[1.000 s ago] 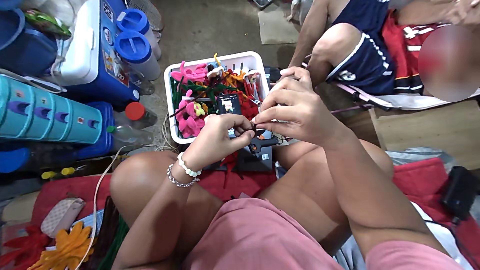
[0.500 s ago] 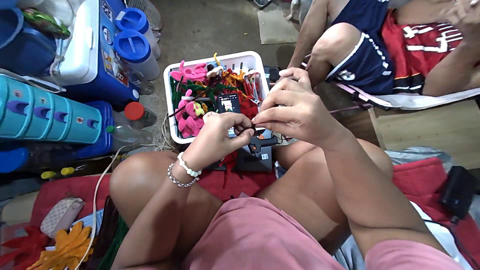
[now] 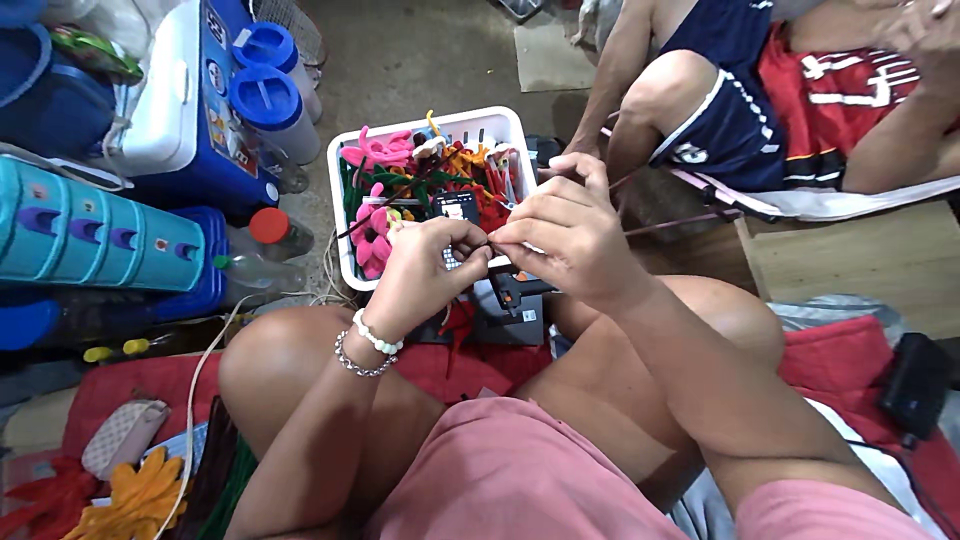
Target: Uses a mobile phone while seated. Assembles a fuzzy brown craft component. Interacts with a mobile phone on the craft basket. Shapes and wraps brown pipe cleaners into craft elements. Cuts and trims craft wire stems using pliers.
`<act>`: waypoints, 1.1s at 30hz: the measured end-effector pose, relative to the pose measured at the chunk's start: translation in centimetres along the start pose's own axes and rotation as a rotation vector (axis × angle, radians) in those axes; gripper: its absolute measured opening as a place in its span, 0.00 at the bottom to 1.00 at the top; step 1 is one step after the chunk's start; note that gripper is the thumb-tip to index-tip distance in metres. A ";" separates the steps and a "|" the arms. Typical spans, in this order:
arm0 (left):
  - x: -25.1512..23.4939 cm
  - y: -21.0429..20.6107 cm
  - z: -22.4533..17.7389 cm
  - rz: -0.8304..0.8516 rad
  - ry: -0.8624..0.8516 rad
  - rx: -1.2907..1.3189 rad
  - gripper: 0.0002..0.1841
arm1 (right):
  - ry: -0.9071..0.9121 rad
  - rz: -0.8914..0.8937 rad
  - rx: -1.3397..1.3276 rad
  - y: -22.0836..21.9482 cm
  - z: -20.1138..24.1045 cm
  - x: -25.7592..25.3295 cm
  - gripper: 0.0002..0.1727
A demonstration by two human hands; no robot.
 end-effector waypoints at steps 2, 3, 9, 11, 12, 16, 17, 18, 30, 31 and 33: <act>0.0 0.4 0.3 -0.072 0.041 0.006 0.05 | -0.073 -0.018 0.002 -0.4 -0.1 0.2 0.06; -0.1 0.7 0.5 -0.106 0.067 0.011 0.06 | -0.110 -0.028 -0.019 -0.6 -0.2 0.2 0.07; 0.0 1.6 1.1 -0.187 0.179 0.100 0.06 | -0.325 -0.038 -0.151 -1.6 -0.4 0.9 0.18; 0.0 1.7 1.0 -0.203 0.189 0.112 0.06 | -0.411 -0.071 -0.217 -1.6 -0.7 1.0 0.17; -0.1 1.7 1.0 -0.214 0.185 0.117 0.07 | -0.451 -0.092 -0.247 -1.5 -0.9 1.1 0.16; -0.3 1.8 0.6 -0.218 0.140 0.081 0.06 | -0.503 -0.129 -0.286 -1.1 -1.1 1.1 0.12; -0.3 1.8 0.4 -0.207 0.122 0.057 0.06 | -0.496 -0.124 -0.281 -1.1 -1.1 1.1 0.11; -0.4 1.9 0.3 -0.196 0.103 0.039 0.06 | -0.485 -0.116 -0.276 -1.1 -1.1 1.1 0.11; -0.5 2.1 0.3 -0.110 -0.010 -0.085 0.07 | -0.417 -0.034 -0.357 -1.3 -2.1 0.6 0.11; -0.5 2.0 0.4 -0.103 -0.032 -0.082 0.07 | -0.411 -0.018 -0.362 -1.3 -2.2 0.7 0.11; -0.6 1.9 0.4 -0.101 -0.055 -0.035 0.06 | -0.395 0.016 -0.365 -1.3 -2.3 0.6 0.10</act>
Point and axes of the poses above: each hand's wrist, its own x-axis away from the middle knuckle, its own y-axis out of the back of the hand, z = x × y, the point moved 8 cm from there along -x, towards the middle knuckle, and after that the axes turned 9 degrees about -z, right-handed, at the moved point
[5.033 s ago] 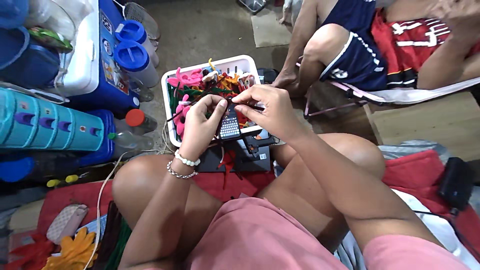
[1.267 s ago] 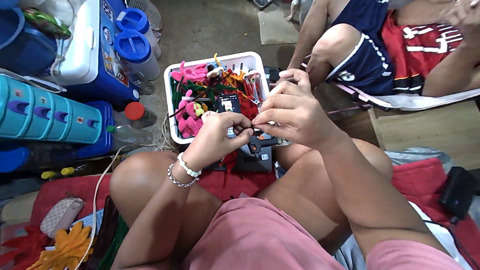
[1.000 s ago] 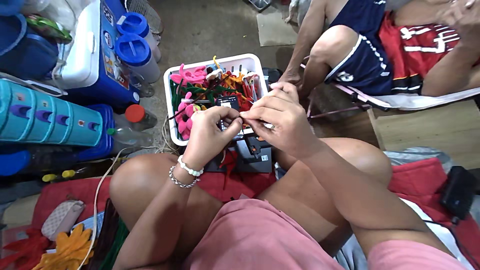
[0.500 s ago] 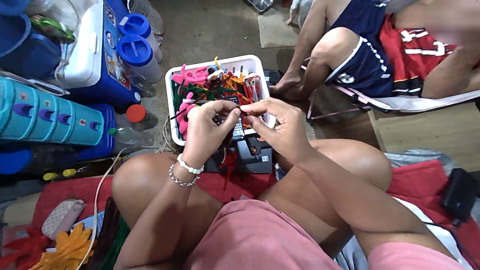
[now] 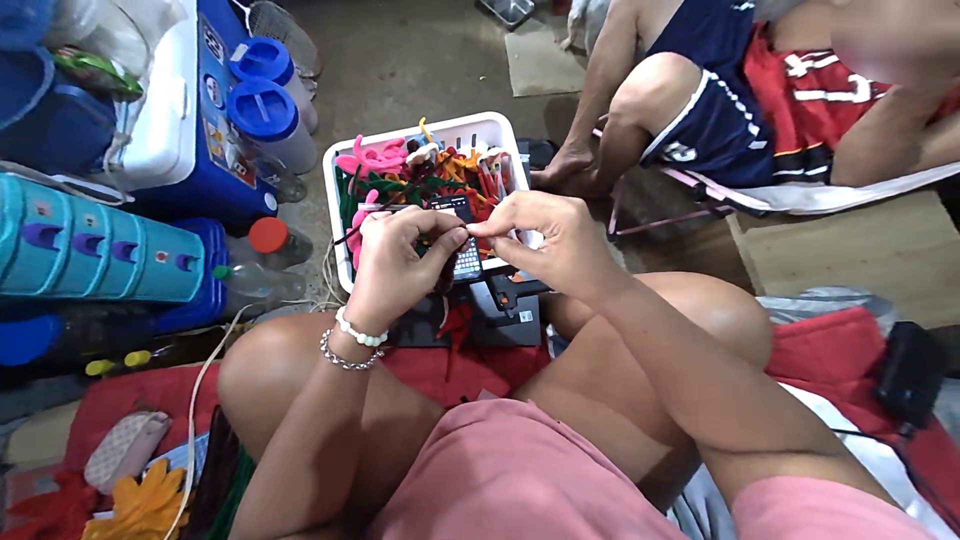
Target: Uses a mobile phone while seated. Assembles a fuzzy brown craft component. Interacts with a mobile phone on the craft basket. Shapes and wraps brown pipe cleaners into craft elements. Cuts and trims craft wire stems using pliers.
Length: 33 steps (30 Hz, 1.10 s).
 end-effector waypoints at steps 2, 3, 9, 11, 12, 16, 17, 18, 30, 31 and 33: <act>-0.2 -0.3 0.0 0.019 0.049 0.087 0.06 | 0.026 0.027 0.028 0.2 0.1 -0.3 0.10; -0.1 -0.7 0.2 0.039 0.114 0.162 0.06 | 0.039 0.022 0.044 0.4 0.2 -0.4 0.10; 0.8 -1.9 1.7 -0.045 0.404 0.387 0.10 | 0.032 -0.136 0.083 0.8 0.8 -0.3 0.07; 0.9 -1.9 1.7 -0.065 0.416 0.390 0.09 | 0.026 -0.165 0.121 0.9 1.1 -0.2 0.10; 0.9 -1.9 1.7 -0.072 0.431 0.398 0.09 | 0.027 -0.173 0.144 0.9 1.1 -0.1 0.13; 1.2 -2.1 1.8 -0.086 0.495 0.456 0.09 | 0.026 -0.190 0.201 0.6 1.0 0.0 0.10; 1.2 -2.1 1.8 -0.081 0.492 0.453 0.09 | 0.030 -0.195 0.205 0.6 1.0 0.0 0.08; 1.2 -2.1 1.8 -0.075 0.477 0.447 0.09 | 0.032 -0.195 0.210 0.7 1.0 -0.1 0.07; 1.1 -2.3 1.4 -0.024 0.447 0.459 0.09 | 0.053 -0.083 0.230 0.6 1.0 -0.4 0.04; 1.1 -2.3 1.4 -0.020 0.448 0.462 0.09 | 0.060 -0.075 0.230 0.6 1.0 -0.5 0.04; 1.2 -2.3 1.4 -0.016 0.452 0.467 0.09 | 0.076 -0.062 0.228 0.6 1.1 -0.5 0.04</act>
Point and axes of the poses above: each hand's wrist, its own x-axis away from the middle knuckle, its own y-axis out of the back of the hand, z = x × y, the point moved 8 cm from there along -x, towards the middle knuckle, and after that the axes turned 9 degrees about -z, right-handed, at the moved point
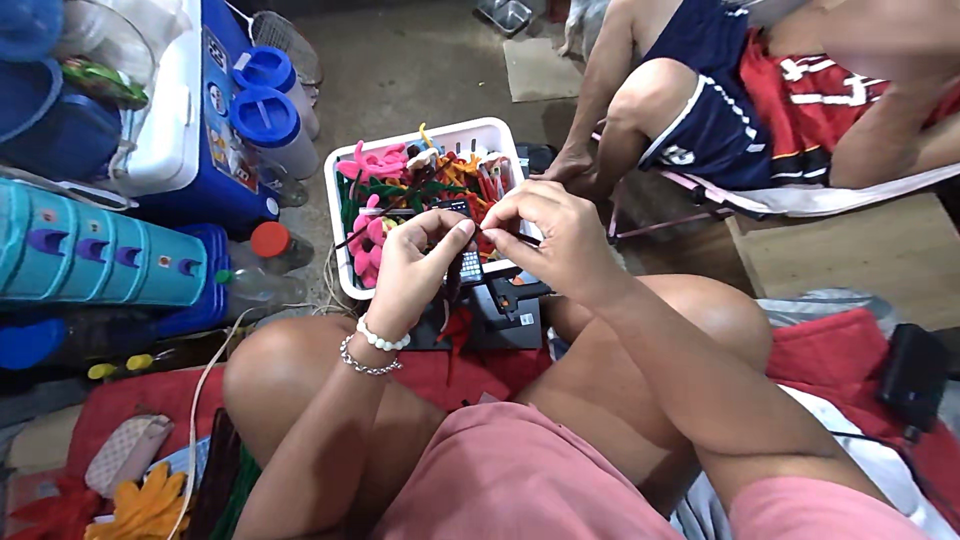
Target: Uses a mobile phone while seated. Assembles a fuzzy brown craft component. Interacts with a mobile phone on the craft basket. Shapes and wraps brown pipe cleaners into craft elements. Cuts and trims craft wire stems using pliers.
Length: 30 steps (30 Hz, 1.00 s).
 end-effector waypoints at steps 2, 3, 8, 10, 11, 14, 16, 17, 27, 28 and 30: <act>0.1 0.0 0.0 0.003 0.008 0.012 0.09 | 0.020 0.009 -0.004 0.0 0.1 0.0 0.05; 0.1 -0.1 0.0 0.005 0.012 0.019 0.09 | 0.032 0.015 -0.004 0.0 0.1 0.0 0.05; 0.0 -0.1 -0.2 0.070 -0.001 -0.040 0.08 | 0.121 0.095 -0.002 -0.1 0.1 -0.1 0.06; 0.0 -0.3 -0.4 0.132 -0.026 -0.103 0.08 | 0.182 0.128 0.030 -0.1 0.2 -0.1 0.08; 0.1 -0.5 -0.5 0.170 -0.046 -0.128 0.08 | 0.212 0.134 0.044 0.0 0.3 -0.1 0.08; 0.2 -1.0 -0.8 0.232 -0.108 -0.163 0.07 | 0.285 0.133 0.065 0.3 0.7 -0.1 0.08; 0.4 -1.3 -1.0 0.261 -0.161 -0.166 0.07 | 0.313 0.121 0.058 0.6 0.8 -0.2 0.08; 0.4 -1.4 -1.1 0.272 -0.187 -0.161 0.06 | 0.322 0.119 0.055 0.7 0.9 -0.2 0.07; 1.0 -2.7 0.4 0.459 -0.235 -0.220 0.04 | 0.490 0.203 0.201 0.0 2.5 0.6 0.07; 1.1 -2.8 0.8 0.466 -0.207 -0.239 0.05 | 0.497 0.215 0.233 -0.1 2.4 0.6 0.07; 1.1 -2.9 1.1 0.449 -0.177 -0.312 0.05 | 0.491 0.230 0.304 -0.2 2.0 0.5 0.07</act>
Point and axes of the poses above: each hand's wrist, its own x-axis away from the middle knuckle, its own y-axis out of the back of the hand, z = x × y, the point moved 8 cm from there along -x, towards the middle knuckle, and after that the axes turned 9 degrees about -z, right-handed, at the moved point
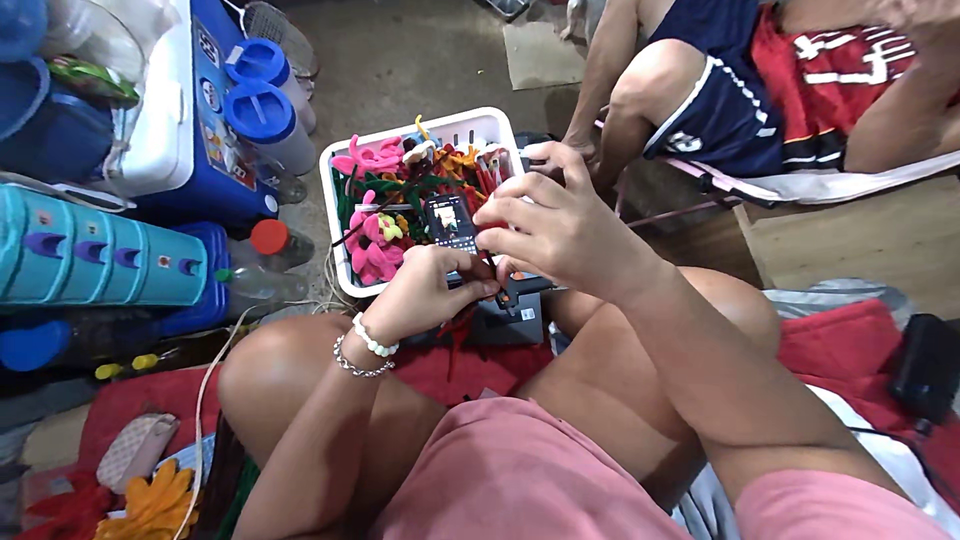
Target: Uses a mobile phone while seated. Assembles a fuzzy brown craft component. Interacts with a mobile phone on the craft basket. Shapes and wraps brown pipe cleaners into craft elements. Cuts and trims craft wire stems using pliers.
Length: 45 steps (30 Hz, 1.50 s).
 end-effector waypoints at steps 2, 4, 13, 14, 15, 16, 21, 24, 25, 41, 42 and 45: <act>0.0 -0.1 0.0 -0.024 -0.004 -0.066 0.07 | -0.017 0.002 0.029 -0.1 -0.4 0.1 0.10; -0.1 0.0 -0.2 -0.047 -0.036 -0.105 0.08 | -0.031 0.002 0.028 -0.1 -0.6 0.3 0.13; -0.1 2.1 -1.0 -0.253 -0.023 -0.167 0.04 | -0.103 -0.020 -0.227 -0.2 -0.9 0.6 0.12; 0.0 2.4 -1.1 -0.276 -0.033 -0.205 0.04 | -0.098 -0.026 -0.241 -0.3 -0.7 0.6 0.11; 0.0 2.5 -1.1 -0.289 -0.036 -0.231 0.04 | -0.086 -0.035 -0.241 -0.3 -0.6 0.6 0.11; 0.1 2.6 -1.1 -0.294 -0.041 -0.248 0.04 | -0.073 -0.041 -0.232 -0.3 -0.4 0.6 0.12; 0.2 2.7 -1.4 -0.296 -0.061 -0.303 0.05 | -0.040 -0.038 -0.160 -0.4 -0.2 0.6 0.12; 0.3 2.7 -1.3 -0.283 -0.054 -0.327 0.05 | -0.017 -0.024 -0.144 -0.5 0.0 0.7 0.11; 0.3 2.7 -1.3 -0.276 -0.047 -0.327 0.05 | -0.008 -0.026 -0.145 -0.4 0.1 0.7 0.11; 0.1 2.4 -1.3 -0.171 -0.032 -0.218 0.05 | 0.034 -0.039 -0.194 -0.1 0.8 0.6 0.12; 0.1 2.3 -1.3 -0.166 -0.032 -0.198 0.05 | 0.036 -0.039 -0.201 -0.1 0.8 0.6 0.12; 0.2 2.3 -1.3 -0.160 -0.031 -0.181 0.05 | 0.043 -0.035 -0.209 -0.2 1.0 0.6 0.12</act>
Point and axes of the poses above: each hand's wrist, its own x-axis away from the middle knuckle, its own y-axis out of the back of the hand, z = x × y, the point moved 8 cm from there along -x, towards the middle knuckle, and after that the axes turned 9 degrees about -z, right-handed, at the moved point
